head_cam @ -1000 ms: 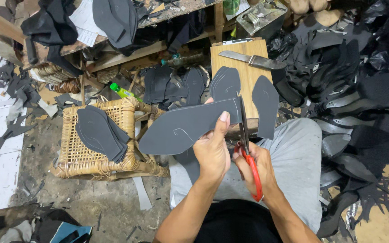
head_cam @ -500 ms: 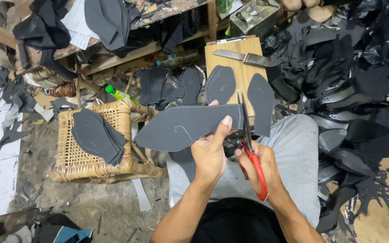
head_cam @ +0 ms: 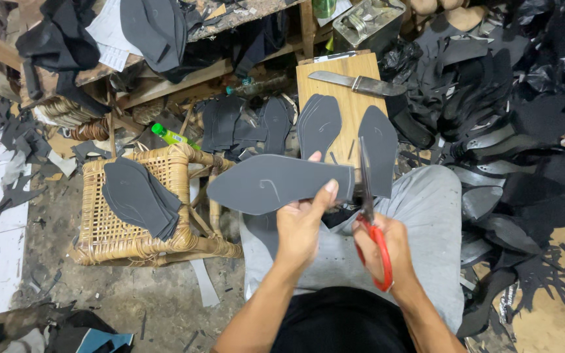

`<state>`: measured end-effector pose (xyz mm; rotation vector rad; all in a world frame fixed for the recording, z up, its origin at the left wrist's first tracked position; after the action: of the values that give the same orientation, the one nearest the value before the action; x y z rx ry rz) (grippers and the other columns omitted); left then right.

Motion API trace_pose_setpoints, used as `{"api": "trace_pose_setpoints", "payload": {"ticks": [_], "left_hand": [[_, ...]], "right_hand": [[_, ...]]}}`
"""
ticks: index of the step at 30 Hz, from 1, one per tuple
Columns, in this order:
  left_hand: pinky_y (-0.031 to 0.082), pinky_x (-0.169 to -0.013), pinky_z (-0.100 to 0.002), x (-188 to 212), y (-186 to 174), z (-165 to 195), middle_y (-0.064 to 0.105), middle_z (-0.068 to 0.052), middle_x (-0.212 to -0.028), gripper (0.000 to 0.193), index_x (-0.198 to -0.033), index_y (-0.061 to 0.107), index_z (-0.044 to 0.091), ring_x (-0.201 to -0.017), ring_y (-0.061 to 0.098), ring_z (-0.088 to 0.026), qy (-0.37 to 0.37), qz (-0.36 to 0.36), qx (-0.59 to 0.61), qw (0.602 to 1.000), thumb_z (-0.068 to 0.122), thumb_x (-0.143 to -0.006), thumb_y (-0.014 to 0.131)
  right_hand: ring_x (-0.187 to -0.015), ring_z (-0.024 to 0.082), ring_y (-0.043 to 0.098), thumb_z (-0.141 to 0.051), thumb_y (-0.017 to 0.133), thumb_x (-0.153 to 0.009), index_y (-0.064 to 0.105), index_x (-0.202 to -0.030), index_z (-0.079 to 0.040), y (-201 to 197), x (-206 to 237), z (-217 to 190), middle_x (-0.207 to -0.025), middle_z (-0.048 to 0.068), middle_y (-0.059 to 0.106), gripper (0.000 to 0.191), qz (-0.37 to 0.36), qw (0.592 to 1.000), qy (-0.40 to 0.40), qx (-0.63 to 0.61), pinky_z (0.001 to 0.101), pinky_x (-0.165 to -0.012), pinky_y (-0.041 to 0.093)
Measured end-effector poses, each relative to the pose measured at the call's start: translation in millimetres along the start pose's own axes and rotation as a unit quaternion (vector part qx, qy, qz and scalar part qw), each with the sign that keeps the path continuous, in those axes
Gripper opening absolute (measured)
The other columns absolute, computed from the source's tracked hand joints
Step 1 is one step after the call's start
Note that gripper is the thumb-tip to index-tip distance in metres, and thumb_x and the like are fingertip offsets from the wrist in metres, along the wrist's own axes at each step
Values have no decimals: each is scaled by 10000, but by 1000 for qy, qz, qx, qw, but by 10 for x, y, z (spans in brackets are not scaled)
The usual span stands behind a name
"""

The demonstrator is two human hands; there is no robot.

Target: The person sits on the floor and trims the edges of several black shoe insoles using red-handled scissors. They handle the insoles one at a time, aligning them and cutting along the marked outlines, then place the trimmed pieces on a wooden board.

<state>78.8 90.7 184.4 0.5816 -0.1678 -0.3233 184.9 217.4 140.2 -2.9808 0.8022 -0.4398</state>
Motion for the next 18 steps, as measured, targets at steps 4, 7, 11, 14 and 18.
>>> {"api": "trace_pose_setpoints", "payload": {"ticks": [4,7,11,14,18], "left_hand": [[592,-942,-315,199,-146,20,531,-128,-1476,715,-1565,264,65,-1253,610,-171,-90,-161,-85,979,18,-954,632],[566,-977,-302,385,-254,-111,581,-149,-1408,694,-1569,320,-24,-1263,602,-182,-121,-207,-177,954,-33,-962,657],[568,-860,-284,599,-431,-311,642,-58,-1255,626,-1483,484,3,-1081,621,-145,-167,-213,-218,938,-53,-898,699],[574,-744,-297,698,-701,-366,699,-71,-1044,413,-1313,609,-27,-854,663,-161,-203,-189,-267,923,-23,-918,732],[584,-641,-307,687,-1161,-273,744,-44,-961,373,-1189,618,-25,-763,692,-118,-247,-83,-243,934,3,-850,771]], "right_hand": [[-594,101,609,-137,739,-868,635,-873,-58,-145,-77,-58,-718,26,647,131,23,999,-40,-19,277,-521,535],[-870,92,622,-62,800,-821,596,-951,-49,-16,-16,-221,-1109,21,711,242,-43,979,-199,-6,238,-743,518],[-873,94,617,-1,838,-763,626,-989,-66,209,-44,106,-988,41,701,316,-74,991,-110,-36,246,-809,506],[-828,100,634,34,814,-766,619,-968,-90,281,-155,449,-930,38,682,307,-86,990,4,-109,257,-771,518],[-835,116,609,78,788,-805,564,-963,-93,92,-242,615,-919,30,641,324,-79,974,-13,-214,261,-770,495]]}}
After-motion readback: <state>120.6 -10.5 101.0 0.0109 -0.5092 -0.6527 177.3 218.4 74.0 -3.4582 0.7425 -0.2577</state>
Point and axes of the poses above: each hand's wrist, its own x-axis away from the middle knuckle, its own y-axis out of the palm, z = x × y, the point moved 7 cm from there along -x, towards the middle knuckle
